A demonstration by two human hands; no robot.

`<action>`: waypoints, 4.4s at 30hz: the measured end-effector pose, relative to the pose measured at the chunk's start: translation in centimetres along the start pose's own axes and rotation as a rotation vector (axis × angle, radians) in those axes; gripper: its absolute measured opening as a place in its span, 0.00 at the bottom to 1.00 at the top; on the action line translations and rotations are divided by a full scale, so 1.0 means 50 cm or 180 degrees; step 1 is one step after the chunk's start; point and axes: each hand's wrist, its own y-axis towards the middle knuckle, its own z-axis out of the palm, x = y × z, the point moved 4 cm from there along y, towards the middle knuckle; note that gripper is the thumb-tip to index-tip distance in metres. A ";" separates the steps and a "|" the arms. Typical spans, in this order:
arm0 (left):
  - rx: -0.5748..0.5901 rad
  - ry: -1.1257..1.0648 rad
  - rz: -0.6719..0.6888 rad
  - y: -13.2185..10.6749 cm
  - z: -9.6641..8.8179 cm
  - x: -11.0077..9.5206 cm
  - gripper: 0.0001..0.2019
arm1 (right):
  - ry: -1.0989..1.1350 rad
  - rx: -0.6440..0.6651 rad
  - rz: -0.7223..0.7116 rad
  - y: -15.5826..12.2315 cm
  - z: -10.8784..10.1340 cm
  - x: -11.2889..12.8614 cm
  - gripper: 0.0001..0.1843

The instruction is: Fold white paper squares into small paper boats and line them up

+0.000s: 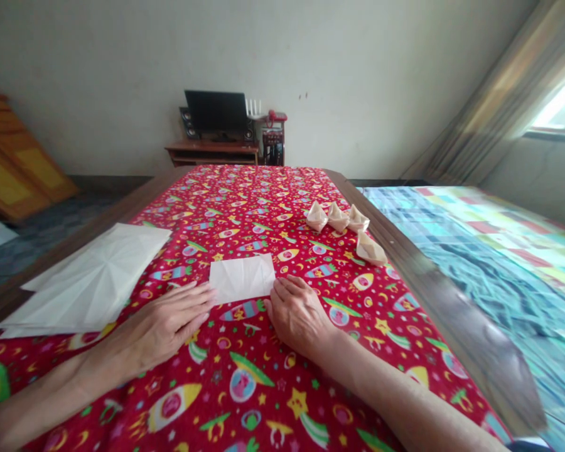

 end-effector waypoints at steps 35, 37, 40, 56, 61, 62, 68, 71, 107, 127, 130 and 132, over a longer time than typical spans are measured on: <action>0.0378 0.0450 -0.0494 0.056 0.069 0.051 0.38 | 0.0323 0.0148 -0.0495 0.058 0.020 0.027 0.18; 0.0337 0.0442 -0.0518 0.058 0.070 0.050 0.37 | 0.0222 0.0207 -0.0657 0.061 0.015 0.045 0.13; 0.0365 0.0427 -0.0539 0.063 0.070 0.048 0.36 | -0.0109 0.0254 -0.0752 0.067 0.013 0.055 0.12; -0.0098 -0.0083 0.0182 0.065 0.033 0.066 0.24 | 0.0923 -0.0552 -0.0183 0.044 0.018 -0.029 0.10; -0.0318 -0.0305 0.0520 0.066 0.016 0.040 0.14 | 0.1752 -0.0791 0.0088 0.040 0.025 -0.046 0.09; -0.0337 -0.0347 0.0536 0.066 0.011 0.033 0.12 | 0.1822 -0.0749 0.0090 0.039 0.026 -0.045 0.09; -0.0408 -0.0564 0.0354 0.051 0.007 0.006 0.08 | 0.1448 -0.0022 -0.0054 0.030 0.026 -0.034 0.11; -0.0430 -0.0773 0.0040 0.043 0.020 0.013 0.07 | 0.1416 0.0217 -0.0001 0.028 0.022 -0.029 0.10; -0.0553 -0.0069 -0.0938 0.073 0.026 0.047 0.07 | 0.0280 0.1068 0.1527 0.082 0.053 -0.045 0.17; 0.0116 -0.0110 -0.0006 0.065 0.046 -0.033 0.19 | 0.0126 0.0435 0.0779 0.069 0.029 -0.013 0.12; 0.0107 -0.0064 -0.0015 0.068 0.042 -0.036 0.18 | 0.0118 0.0251 -0.0274 0.057 0.016 0.039 0.17; 0.0049 -0.0017 -0.0052 0.067 0.038 -0.037 0.18 | 0.0119 0.0170 -0.0563 0.046 0.013 0.062 0.18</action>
